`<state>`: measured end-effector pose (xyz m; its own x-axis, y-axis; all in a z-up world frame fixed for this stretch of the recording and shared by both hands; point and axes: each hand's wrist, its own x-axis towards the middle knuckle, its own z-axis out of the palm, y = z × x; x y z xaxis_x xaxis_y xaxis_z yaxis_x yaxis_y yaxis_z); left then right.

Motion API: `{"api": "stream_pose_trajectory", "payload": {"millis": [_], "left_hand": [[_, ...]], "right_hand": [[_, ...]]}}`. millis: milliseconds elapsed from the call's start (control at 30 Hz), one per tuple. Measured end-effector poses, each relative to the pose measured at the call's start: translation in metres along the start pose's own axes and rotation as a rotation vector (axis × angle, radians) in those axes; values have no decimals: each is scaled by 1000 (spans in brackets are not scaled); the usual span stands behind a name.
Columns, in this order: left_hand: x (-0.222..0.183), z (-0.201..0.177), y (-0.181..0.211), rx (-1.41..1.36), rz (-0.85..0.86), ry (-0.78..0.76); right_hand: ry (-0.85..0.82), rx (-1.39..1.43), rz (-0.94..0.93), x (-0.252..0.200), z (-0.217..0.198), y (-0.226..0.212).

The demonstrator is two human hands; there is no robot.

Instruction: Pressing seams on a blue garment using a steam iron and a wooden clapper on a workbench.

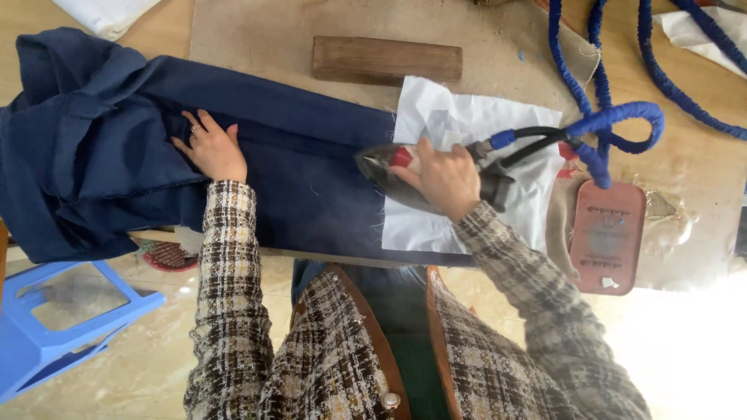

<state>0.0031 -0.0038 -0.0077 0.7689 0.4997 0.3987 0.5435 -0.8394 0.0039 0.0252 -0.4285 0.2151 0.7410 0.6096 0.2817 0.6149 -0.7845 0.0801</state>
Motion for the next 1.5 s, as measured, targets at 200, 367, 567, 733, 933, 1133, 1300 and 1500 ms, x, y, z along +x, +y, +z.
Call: {"api": "stream_pose_trajectory", "payload": {"millis": [200, 367, 567, 733, 933, 1133, 1300, 1500], "left_hand": [[2, 0, 2, -2, 10, 39], [3, 5, -3, -33, 3, 31], [4, -1, -4, -65, -6, 14], [4, 1, -2, -69, -39, -6], [10, -26, 6, 12, -60, 17], [11, 1, -17, -62, -4, 6], [14, 0, -17, -79, -56, 1], [19, -15, -16, -33, -48, 8]], "right_hand": [[-1, 88, -41, 35, 15, -33], [-56, 118, -64, 46, 22, -39], [-114, 112, -19, 18, -1, -19], [-136, 23, 16, -15, 4, 4], [-45, 9, -2, 2, 11, -16], [88, 14, -40, 53, 26, -69], [129, 52, -84, 98, 40, -114], [163, 59, -111, 143, 57, -156]]}}
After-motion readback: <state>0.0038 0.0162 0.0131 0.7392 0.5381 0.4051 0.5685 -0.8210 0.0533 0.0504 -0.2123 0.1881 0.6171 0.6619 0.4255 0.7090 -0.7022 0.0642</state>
